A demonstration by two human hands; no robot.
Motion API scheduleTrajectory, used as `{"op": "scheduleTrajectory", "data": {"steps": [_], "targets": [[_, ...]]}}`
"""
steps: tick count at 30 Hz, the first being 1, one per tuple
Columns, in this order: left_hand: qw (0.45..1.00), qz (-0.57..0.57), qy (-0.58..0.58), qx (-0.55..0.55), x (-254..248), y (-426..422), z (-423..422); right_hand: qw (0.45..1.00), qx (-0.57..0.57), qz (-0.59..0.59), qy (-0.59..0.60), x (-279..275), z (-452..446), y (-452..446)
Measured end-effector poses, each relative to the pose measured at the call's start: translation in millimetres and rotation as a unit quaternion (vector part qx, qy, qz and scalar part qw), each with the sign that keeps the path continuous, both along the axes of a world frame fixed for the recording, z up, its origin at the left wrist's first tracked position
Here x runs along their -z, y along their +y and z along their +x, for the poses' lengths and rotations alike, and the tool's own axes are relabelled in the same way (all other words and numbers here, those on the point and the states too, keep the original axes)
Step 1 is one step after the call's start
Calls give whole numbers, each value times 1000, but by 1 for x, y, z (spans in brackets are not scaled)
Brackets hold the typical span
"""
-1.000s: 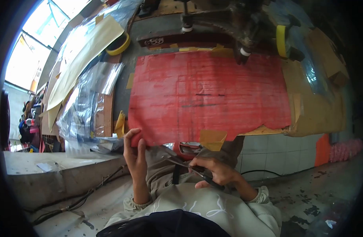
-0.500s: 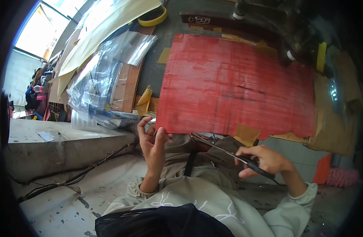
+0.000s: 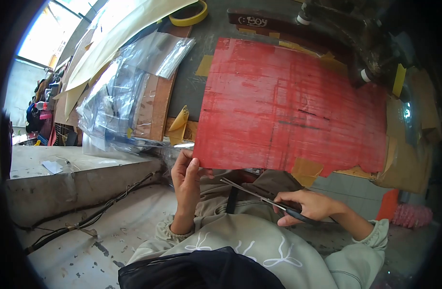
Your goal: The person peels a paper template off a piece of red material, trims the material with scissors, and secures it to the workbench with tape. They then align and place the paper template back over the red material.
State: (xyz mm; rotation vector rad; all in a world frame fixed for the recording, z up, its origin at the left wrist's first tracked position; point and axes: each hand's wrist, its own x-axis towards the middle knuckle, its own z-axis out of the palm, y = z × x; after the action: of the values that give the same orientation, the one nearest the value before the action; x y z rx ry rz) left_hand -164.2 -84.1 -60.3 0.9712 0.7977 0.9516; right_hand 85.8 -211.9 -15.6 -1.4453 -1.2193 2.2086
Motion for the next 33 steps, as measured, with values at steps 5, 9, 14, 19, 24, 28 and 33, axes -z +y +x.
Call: {"op": "scheduleTrajectory", "data": {"steps": [5,9,14,19,24,28,33], "targets": [[989,101,60,95,2,6,-17,987,98,5,127,14,7,-23],[718,305,11,626,-9,60,-31,981,75,26,176,38,19,-57],[867,149,91,467,15,66,-18,975,76,83,191,69,27,-98],[930,-21,65,362,3,18,18,924,195,165,284,72,19,-120],[973,-52,-186,126,31,-14,-9,827,446,297,171,47,-11,-113],[985,3,-165,45,26,-20,-24,732,387,505,-244,7,-25,-73],[985,142,-89,29,10,-33,-36,679,219,516,-474,-31,-28,0]]}}
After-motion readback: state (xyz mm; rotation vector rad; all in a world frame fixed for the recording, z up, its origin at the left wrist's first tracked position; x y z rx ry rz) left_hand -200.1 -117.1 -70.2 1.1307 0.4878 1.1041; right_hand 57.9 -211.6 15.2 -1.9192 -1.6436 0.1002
